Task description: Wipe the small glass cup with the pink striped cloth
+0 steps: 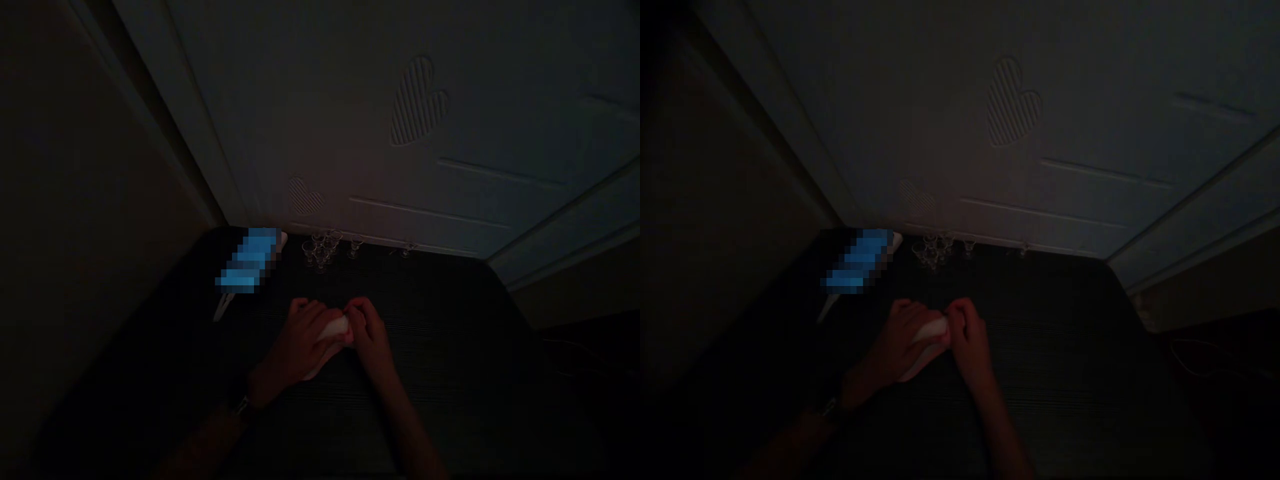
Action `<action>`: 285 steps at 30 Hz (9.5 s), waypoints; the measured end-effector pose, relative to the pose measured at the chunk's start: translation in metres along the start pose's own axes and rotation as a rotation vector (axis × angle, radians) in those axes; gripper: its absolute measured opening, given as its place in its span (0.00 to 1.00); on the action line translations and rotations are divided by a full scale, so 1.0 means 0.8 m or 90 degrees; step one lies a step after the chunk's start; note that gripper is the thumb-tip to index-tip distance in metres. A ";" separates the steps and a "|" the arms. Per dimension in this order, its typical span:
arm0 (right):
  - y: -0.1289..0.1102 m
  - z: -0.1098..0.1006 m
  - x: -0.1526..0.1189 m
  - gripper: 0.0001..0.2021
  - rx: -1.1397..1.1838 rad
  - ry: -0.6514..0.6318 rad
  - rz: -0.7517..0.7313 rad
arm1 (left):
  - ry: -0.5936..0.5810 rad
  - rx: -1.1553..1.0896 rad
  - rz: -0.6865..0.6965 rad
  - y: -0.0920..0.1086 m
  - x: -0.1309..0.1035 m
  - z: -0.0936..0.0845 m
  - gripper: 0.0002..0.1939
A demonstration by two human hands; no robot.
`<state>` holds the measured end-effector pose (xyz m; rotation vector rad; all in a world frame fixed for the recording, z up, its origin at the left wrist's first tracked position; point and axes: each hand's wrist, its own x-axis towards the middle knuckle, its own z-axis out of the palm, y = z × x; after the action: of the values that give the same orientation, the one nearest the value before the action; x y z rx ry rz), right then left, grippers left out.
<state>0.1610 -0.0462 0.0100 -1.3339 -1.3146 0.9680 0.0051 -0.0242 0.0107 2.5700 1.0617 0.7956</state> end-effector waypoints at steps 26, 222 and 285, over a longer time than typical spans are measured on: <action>0.002 -0.008 0.003 0.08 0.292 -0.029 0.159 | -0.033 -0.257 -0.069 0.008 0.004 -0.011 0.13; -0.003 0.004 -0.010 0.07 -0.229 -0.066 -0.096 | 0.129 -0.585 -0.381 -0.017 0.016 -0.007 0.25; -0.001 0.007 -0.010 0.08 -0.278 -0.110 -0.148 | 0.158 -0.385 -0.238 -0.016 0.016 -0.020 0.08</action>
<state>0.1546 -0.0535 0.0090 -1.3978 -1.8465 0.6678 -0.0040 -0.0062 0.0237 1.7439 1.1069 1.1371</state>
